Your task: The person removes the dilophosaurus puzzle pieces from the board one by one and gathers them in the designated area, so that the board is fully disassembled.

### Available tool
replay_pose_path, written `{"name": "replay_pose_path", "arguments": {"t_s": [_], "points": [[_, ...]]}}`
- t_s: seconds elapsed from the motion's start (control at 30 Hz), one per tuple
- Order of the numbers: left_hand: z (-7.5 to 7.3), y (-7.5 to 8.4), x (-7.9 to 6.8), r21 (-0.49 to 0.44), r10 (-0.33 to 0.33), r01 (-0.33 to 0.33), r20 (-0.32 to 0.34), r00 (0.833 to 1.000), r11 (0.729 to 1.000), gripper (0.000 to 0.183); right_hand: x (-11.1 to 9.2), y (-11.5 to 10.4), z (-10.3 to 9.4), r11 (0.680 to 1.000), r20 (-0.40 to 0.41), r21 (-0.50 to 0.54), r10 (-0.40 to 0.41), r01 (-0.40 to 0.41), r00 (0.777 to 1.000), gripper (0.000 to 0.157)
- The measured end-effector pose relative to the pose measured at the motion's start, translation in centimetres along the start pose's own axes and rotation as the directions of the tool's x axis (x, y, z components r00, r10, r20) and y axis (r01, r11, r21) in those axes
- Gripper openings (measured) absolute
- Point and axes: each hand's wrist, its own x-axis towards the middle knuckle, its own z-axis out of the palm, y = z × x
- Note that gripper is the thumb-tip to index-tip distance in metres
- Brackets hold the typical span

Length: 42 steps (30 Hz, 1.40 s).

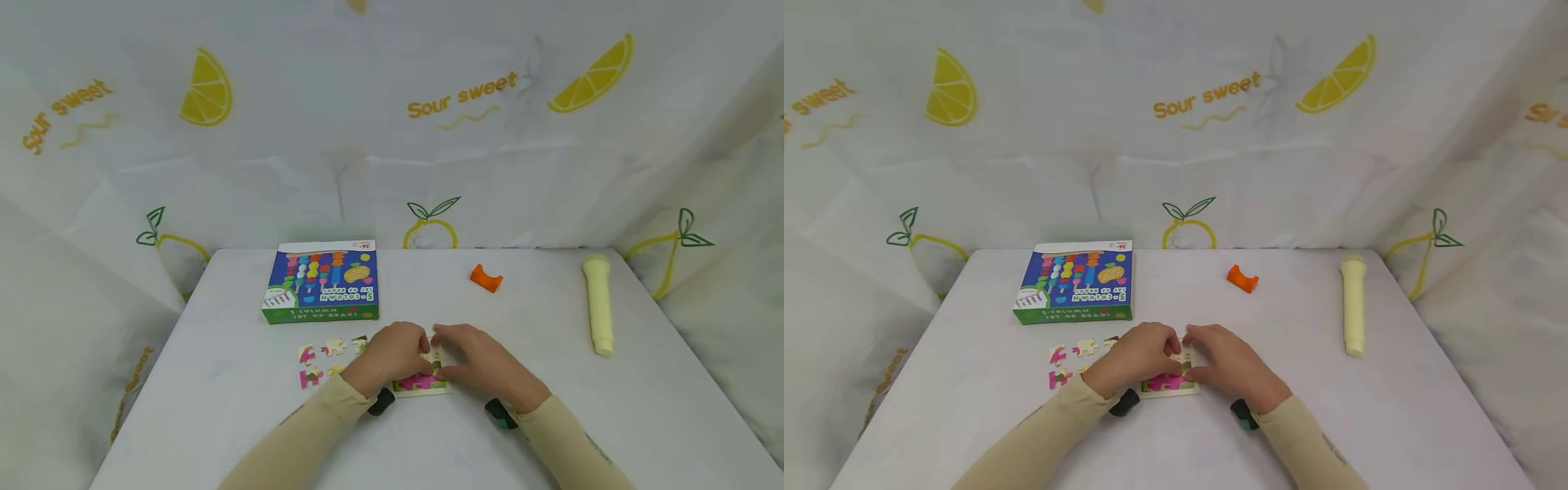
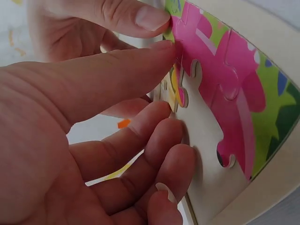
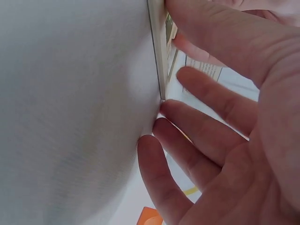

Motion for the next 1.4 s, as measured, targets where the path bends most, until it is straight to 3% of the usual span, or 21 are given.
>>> {"name": "replay_pose_path", "arguments": {"t_s": [0.2,0.4,1.17,1.4], "points": [[-0.05,-0.08,-0.16,-0.029,-0.009,0.009,0.007,1.0,1.0,0.023,0.24,-0.14,-0.1,1.0,0.021,-0.016,0.024,-0.023,0.999,0.066],[0.24,-0.15,-0.07,0.004,0.014,-0.014,0.002,1.0,1.0,0.023,0.21,-0.01,-0.1,0.998,0.034,-0.045,0.039,-0.037,0.999,0.07],[0.41,-0.01,-0.03,-0.04,-0.001,-0.001,-0.04,0.999,0.999,0.01,0.33,-0.11,0.03,0.998,0.035,-0.051,0.039,-0.037,0.999,0.07],[0.42,-0.15,0.02,-0.033,0.009,-0.01,-0.043,0.999,0.999,0.015,0.36,0.04,0.14,0.997,0.039,-0.052,0.056,-0.054,0.998,0.072]]}}
